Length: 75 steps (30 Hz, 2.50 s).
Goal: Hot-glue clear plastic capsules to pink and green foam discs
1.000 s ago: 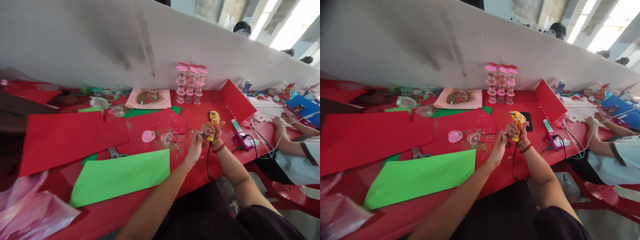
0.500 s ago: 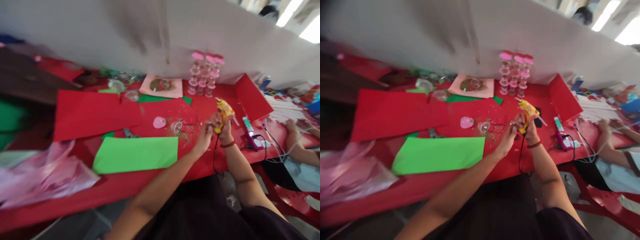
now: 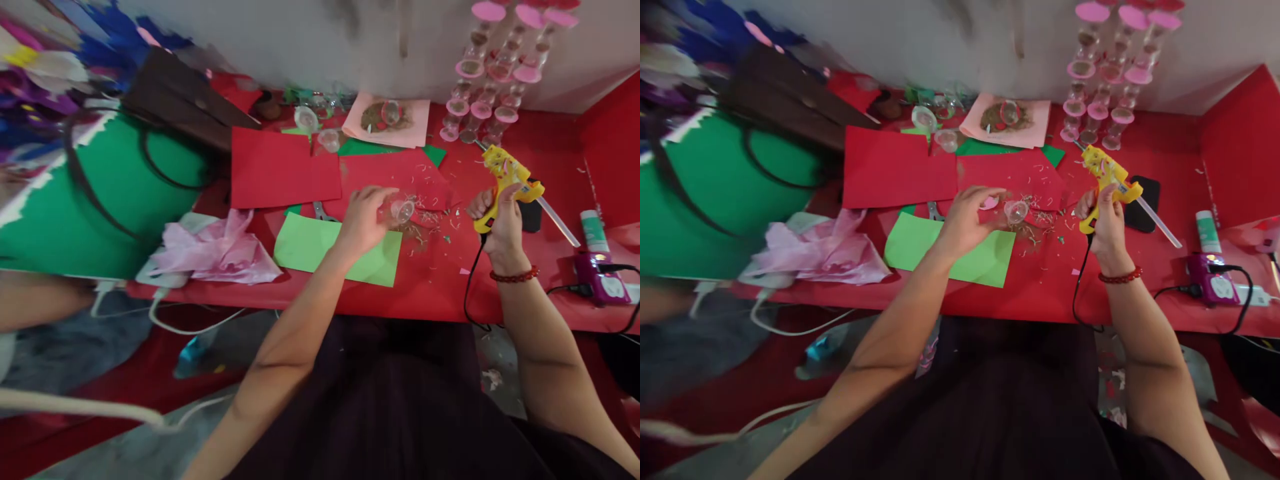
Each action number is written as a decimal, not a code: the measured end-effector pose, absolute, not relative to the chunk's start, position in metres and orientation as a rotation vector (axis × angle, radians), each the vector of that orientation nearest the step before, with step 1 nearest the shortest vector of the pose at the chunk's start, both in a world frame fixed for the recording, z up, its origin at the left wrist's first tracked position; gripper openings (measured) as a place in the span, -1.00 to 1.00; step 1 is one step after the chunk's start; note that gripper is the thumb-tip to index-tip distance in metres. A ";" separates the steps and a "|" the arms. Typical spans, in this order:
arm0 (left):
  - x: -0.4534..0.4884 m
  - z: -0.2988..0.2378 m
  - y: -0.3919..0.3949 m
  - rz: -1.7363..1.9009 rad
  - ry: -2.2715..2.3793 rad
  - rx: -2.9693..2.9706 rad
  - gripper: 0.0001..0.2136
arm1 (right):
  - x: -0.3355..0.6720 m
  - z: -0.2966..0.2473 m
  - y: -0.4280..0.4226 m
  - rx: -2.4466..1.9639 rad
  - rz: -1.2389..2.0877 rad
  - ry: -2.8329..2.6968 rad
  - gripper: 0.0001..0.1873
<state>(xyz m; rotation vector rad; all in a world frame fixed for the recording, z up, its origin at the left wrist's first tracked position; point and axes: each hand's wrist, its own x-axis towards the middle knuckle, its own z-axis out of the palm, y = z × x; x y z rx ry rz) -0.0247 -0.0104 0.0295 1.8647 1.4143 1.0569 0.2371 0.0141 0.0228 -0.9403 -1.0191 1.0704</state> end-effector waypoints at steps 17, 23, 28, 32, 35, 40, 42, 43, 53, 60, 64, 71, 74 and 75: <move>-0.026 -0.004 0.032 0.529 1.408 2.504 -0.62 | 0.232 0.028 0.001 -0.930 1.258 -1.035 -0.32; -0.027 -0.005 0.033 1.177 1.363 1.749 -0.67 | 0.233 0.027 -0.001 -0.946 1.258 -1.062 -0.33; -0.025 0.002 0.036 1.274 1.022 0.843 -0.62 | 0.226 0.025 -0.011 -0.953 1.319 -1.271 -0.35; -0.023 0.014 0.031 1.231 0.909 0.536 -0.66 | 0.219 0.021 -0.019 -0.954 1.302 -1.349 -0.34; -0.022 0.021 0.026 1.227 0.810 0.413 -0.77 | 0.216 0.018 -0.020 -0.995 1.263 -1.395 -0.35; -0.017 0.027 0.017 1.248 0.752 0.443 -0.91 | 0.214 0.019 -0.021 -0.905 1.163 -1.541 -0.39; -0.013 0.029 0.013 1.247 0.775 0.500 -0.91 | 0.213 0.018 -0.022 -0.897 1.120 -1.608 -0.44; -0.011 0.030 0.011 1.244 0.792 0.532 -0.89 | 0.213 0.016 -0.022 -0.916 1.091 -1.636 -0.48; 0.002 0.025 0.005 1.278 0.947 0.767 -0.67 | 0.207 0.010 -0.032 -1.119 0.947 -1.732 -0.69; 0.002 0.025 0.005 1.248 1.010 0.838 -0.60 | 0.213 0.021 -0.036 -1.064 0.864 -1.758 -0.75; 0.002 0.025 0.005 1.233 1.015 0.859 -0.59 | 0.213 0.025 -0.036 -1.041 0.863 -1.734 -0.64; 0.004 0.024 0.002 1.218 1.042 0.902 -0.55 | 0.208 0.021 -0.035 -1.030 0.879 -1.795 -0.60; 0.004 0.025 0.001 1.242 1.032 0.883 -0.57 | 0.208 0.019 -0.037 -1.067 0.872 -1.794 -0.67; 0.004 0.026 0.001 1.243 1.034 0.876 -0.57 | 0.208 0.019 -0.037 -1.077 0.876 -1.796 -0.67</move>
